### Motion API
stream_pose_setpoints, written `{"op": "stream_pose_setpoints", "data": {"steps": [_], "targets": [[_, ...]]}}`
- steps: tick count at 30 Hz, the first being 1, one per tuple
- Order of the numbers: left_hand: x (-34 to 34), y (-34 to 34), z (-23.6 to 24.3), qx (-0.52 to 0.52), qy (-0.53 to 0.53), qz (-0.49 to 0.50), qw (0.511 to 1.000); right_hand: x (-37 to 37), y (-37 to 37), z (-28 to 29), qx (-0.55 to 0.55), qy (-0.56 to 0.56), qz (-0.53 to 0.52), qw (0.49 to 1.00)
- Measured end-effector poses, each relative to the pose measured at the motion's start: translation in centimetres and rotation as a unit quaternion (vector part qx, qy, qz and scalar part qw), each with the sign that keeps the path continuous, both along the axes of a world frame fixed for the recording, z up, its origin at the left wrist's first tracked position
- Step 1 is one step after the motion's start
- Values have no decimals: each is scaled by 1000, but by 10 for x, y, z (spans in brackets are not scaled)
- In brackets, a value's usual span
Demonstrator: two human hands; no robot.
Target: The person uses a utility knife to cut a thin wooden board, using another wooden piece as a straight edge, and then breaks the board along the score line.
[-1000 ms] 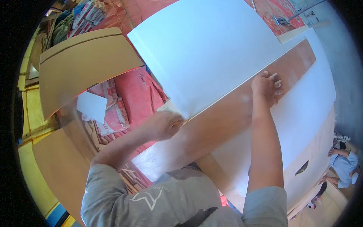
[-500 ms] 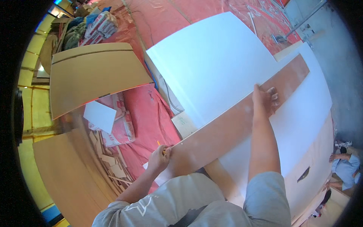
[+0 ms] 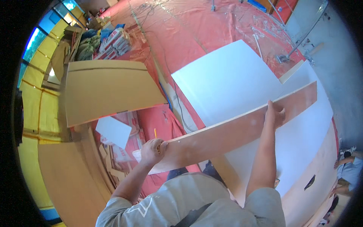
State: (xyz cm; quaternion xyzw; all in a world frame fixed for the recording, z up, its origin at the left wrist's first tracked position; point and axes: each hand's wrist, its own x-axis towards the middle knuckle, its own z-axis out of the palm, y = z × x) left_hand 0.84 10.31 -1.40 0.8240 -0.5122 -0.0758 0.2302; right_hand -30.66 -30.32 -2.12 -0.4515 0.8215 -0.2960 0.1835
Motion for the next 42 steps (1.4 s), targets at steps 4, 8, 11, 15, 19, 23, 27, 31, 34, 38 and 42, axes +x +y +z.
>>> {"op": "stream_pose_setpoints", "data": {"steps": [4, 8, 11, 15, 19, 23, 27, 31, 34, 38, 42], "targets": [[68, -11, 14, -90, -48, -65, 993, 14, 22, 16, -129, -195, -43, 971], [153, -12, 32, -126, -105, -118, 979, 43, 51, 8, -280, -292, -45, 913], [201, -29, 44, -171, -122, -168, 963, 58, 81, 29, -331, -342, -94, 874], [248, -71, 55, -162, -117, -228, 953, 64, 104, 33, -321, -292, -172, 884], [282, -130, 55, -169, -102, -285, 938, 86, 112, 39, -327, -278, -227, 874], [319, -192, 47, -181, -101, -321, 924, 111, 95, 21, -274, -202, -288, 895], [352, -256, 48, -154, -96, -356, 917, 142, 65, 15, -204, -106, -346, 910], [376, -331, 53, -124, -78, -386, 911, 167, 27, 14, -135, -89, -391, 906], [392, -381, 46, -76, -63, -402, 910, 173, 4, -15, -78, -39, -415, 905], [414, -464, 35, -50, -63, -429, 900, 218, -34, -10, -44, -61, -449, 890], [445, -550, 24, -36, -54, -470, 880, 262, -82, -18, -11, -31, -491, 870]]}}
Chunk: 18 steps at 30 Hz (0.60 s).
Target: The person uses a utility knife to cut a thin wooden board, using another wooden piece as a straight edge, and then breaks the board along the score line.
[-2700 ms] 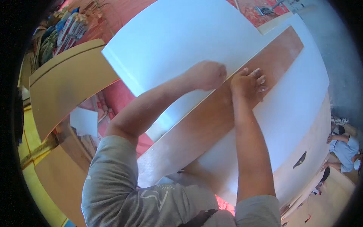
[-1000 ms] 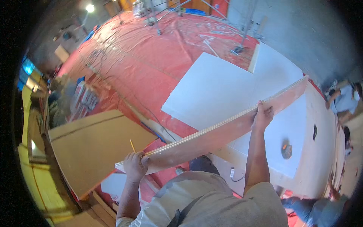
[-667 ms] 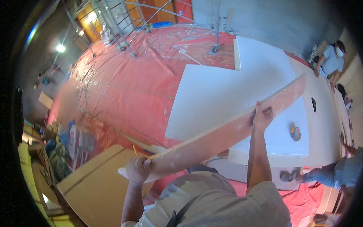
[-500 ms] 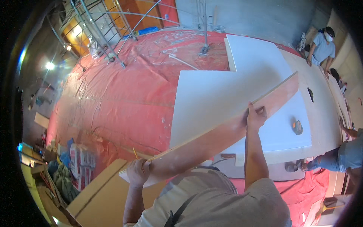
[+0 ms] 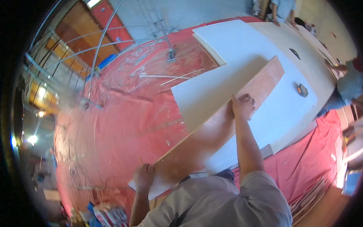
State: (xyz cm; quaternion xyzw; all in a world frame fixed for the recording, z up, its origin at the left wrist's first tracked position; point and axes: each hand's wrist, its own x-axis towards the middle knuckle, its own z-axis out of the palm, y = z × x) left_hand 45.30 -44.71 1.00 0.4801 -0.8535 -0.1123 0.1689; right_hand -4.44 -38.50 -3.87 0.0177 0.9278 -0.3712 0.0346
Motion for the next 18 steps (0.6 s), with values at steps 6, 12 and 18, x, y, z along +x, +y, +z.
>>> {"op": "stream_pose_setpoints", "data": {"steps": [6, 12, 18], "targets": [[59, -126, -37, 68, -28, -27, 997, 61, -70, 7, 47, -47, -40, 997], [70, -236, -57, 108, -52, -47, 992, 81, -160, 26, 80, -85, -79, 990], [20, -341, -90, 102, -12, -97, 990, 41, -231, 15, 81, -97, -102, 987]]}}
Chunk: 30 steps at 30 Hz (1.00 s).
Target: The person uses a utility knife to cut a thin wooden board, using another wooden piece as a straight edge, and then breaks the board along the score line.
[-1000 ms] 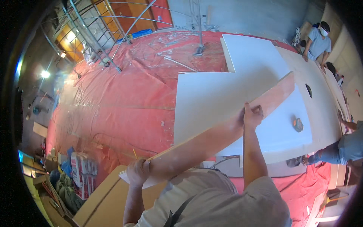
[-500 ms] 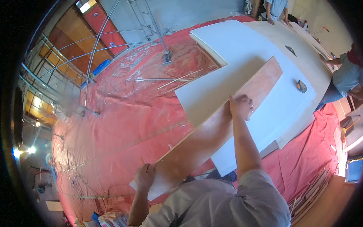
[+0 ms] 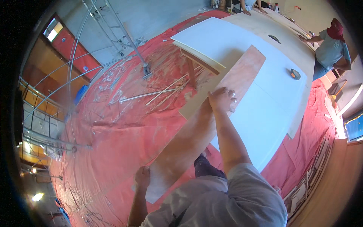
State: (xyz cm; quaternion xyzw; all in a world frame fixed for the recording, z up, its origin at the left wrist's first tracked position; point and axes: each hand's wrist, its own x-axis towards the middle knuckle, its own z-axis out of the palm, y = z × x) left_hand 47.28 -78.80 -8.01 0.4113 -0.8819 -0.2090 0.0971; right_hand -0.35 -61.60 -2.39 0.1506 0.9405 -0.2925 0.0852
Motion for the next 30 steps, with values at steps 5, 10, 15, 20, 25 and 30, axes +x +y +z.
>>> {"op": "stream_pose_setpoints", "data": {"steps": [5, 10, 15, 20, 25, 30], "targets": [[-24, -80, -52, 9, -43, -42, 998, -36, -48, -40, 37, -21, -3, 999], [-31, -120, -72, 106, -64, -47, 991, -60, -58, -66, 84, -38, 22, 995], [-61, -127, -55, 186, -120, -102, 970, -145, -19, -53, 149, 15, -15, 989], [-52, -161, -63, 130, -37, -178, 975, -176, -47, -42, 132, -34, -45, 990], [-73, -169, -54, 215, -89, -147, 961, -178, -50, -52, 167, -27, -47, 984], [-87, -191, -56, 278, -194, -229, 912, -177, -46, -58, 190, -18, -41, 981]]}}
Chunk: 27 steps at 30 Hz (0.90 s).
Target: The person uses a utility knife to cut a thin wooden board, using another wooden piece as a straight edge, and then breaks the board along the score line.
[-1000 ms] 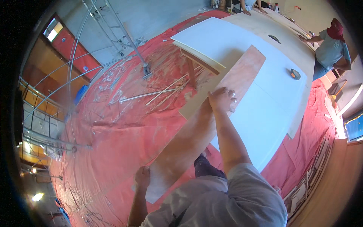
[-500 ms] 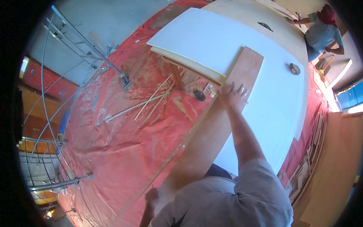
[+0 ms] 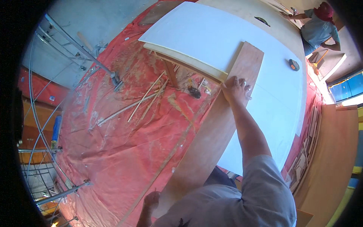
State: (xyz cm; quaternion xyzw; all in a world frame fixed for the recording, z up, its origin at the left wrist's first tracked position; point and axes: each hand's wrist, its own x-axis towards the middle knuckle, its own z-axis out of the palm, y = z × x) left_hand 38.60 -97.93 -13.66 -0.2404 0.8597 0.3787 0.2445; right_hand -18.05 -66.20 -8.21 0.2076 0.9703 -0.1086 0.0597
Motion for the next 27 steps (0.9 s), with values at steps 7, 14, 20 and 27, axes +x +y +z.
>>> {"op": "stream_pose_setpoints", "data": {"steps": [7, 14, 20, 27], "targets": [[-64, 19, 22, 128, -21, 58, 990, 7, -2, 10, -1, -12, 11, 1000], [-72, 48, 26, 25, 8, 48, 999, -2, -6, -1, 13, -6, 7, 1000], [-68, 49, 18, 23, 80, 37, 996, -2, -5, -4, 18, 3, 8, 1000], [-63, 51, 21, 39, 96, 55, 993, 5, -6, -12, 28, 17, 11, 999]]}}
